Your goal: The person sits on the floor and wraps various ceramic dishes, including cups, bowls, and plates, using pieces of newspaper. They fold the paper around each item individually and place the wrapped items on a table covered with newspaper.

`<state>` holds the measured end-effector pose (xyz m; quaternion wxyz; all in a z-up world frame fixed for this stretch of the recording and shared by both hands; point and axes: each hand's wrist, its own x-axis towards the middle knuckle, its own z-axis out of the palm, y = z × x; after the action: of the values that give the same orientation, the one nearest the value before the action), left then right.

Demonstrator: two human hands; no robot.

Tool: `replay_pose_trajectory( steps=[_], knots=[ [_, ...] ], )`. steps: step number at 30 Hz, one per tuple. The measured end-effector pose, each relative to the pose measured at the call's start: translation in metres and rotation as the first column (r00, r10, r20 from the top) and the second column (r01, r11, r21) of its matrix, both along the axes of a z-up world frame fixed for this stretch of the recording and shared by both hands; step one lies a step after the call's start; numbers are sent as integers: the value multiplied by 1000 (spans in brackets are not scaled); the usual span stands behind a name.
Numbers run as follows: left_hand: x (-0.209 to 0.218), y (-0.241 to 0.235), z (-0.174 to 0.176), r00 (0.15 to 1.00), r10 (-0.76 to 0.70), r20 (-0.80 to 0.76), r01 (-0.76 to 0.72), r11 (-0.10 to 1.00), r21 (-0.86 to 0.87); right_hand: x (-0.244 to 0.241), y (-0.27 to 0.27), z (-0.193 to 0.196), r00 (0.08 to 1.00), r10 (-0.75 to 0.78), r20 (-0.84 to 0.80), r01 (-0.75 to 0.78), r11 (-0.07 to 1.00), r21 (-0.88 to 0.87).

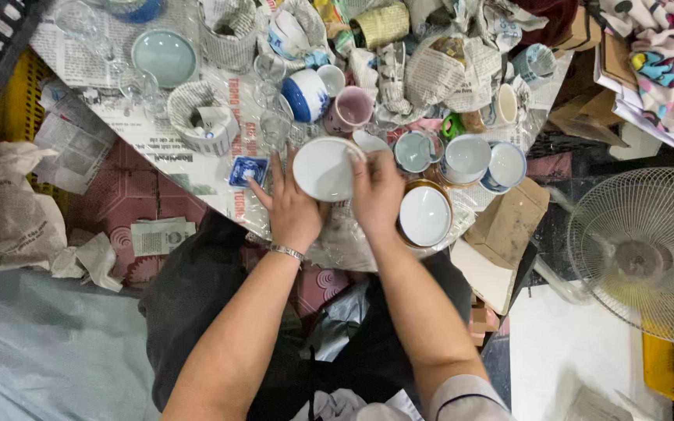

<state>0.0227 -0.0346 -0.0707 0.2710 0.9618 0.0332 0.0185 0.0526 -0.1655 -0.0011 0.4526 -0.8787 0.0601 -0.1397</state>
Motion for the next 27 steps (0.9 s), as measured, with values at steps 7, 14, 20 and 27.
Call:
replay_pose_trajectory(
  steps=[7,14,20,27],
  knots=[
    [-16,7,29,999,34,-29,-39,984,-176,1,1,-19,996,82,22,-67,923,-379],
    [-27,27,57,999,-34,34,39,987,-155,0,8,-20,1000,29,3,-25,898,-440],
    [-24,28,77,975,-217,-53,217,976,6,-17,2,12,993,105,58,-76,926,-369],
    [-28,23,84,970,-243,-22,243,970,4,-56,-24,67,985,158,-64,-170,940,-296]
  ],
)
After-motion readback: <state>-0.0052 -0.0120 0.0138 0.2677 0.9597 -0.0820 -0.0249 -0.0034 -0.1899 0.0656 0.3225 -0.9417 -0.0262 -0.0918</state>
